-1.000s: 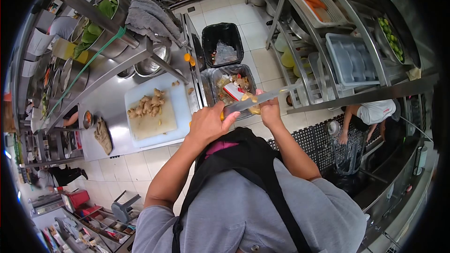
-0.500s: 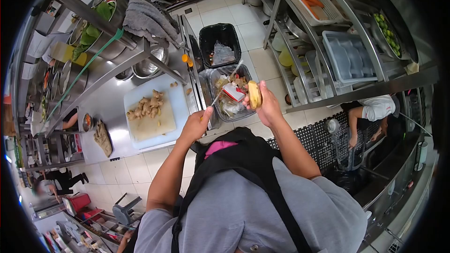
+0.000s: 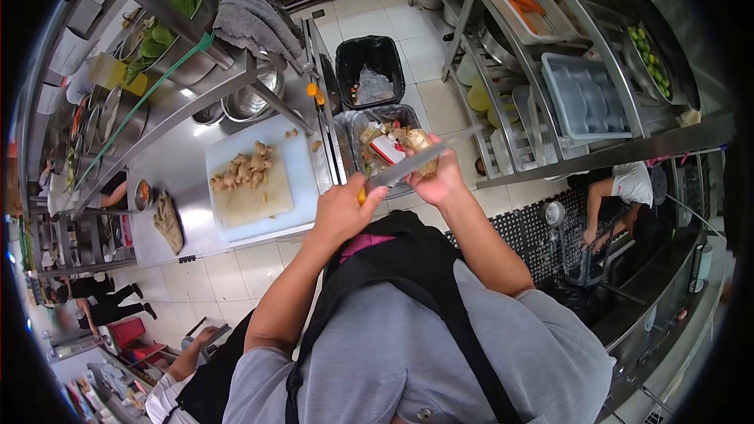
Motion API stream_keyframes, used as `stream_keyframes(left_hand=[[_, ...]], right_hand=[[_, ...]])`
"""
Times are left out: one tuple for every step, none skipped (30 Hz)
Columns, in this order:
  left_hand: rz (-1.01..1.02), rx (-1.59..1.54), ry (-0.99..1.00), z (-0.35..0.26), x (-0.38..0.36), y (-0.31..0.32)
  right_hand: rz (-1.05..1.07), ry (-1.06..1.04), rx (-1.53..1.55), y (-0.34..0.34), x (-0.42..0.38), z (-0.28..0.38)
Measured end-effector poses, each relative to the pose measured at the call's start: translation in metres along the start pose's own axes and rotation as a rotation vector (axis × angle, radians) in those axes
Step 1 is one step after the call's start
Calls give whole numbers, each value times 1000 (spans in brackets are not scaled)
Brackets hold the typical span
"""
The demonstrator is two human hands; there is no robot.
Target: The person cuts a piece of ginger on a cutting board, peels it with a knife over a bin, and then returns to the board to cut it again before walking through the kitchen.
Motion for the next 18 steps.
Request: stream_keyframes(left_hand=[[14,45,33,-9,-2,3],[27,90,66,-17,-3,7],[20,117,88,-20,-4,12],[16,117,93,-24,-3,14],[11,134,103,-28,-4,16],[5,152,112,-31,-4,16],[2,151,115,-33,-2,16],[-24,165,138,-38,-2,14],[-49,178,159,-42,-2,11],[-73,192,179,-45,-4,9],[-75,193,179,-47,-3,8],[-86,196,172,-49,-2,6],[-96,200,165,-49,-2,4],[-97,200,164,-50,-1,3],[-106,204,163,-51,1,1],[-115,206,163,-51,2,0],[-115,206,162,-50,4,1],[-137,205,181,-51,5,1]], right_hand=[[-1,8,-31,-7,7,-2],[0,7,-31,-15,13,-3],[116,19,-84,-12,18,-7],[232,31,-136,-5,18,-10],[217,10,-163,-9,22,-12],[219,8,-164,-5,19,-15],[182,-28,-180,-5,18,-14],[142,-61,-195,-6,16,-11],[141,-60,-197,-5,14,-12],[127,-66,-190,-6,12,-13],[116,-74,-183,-4,11,-12],[117,-74,-184,2,7,-12],[69,-97,-188,5,1,-10],[20,-121,-193,5,-1,-9],[20,-120,-193,5,0,-11],[20,-121,-189,3,2,-13],[20,-122,-184,3,4,-15],[20,-122,-185,9,-2,-17]])
Point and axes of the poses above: each hand's wrist, its own x-axis towards the middle knuckle, its own y-axis out of the palm, z = x × y, the point moved 10 cm from there along x, towards the middle knuckle, and after that the axes turned 2 degrees about z, right-handed, at the moved point
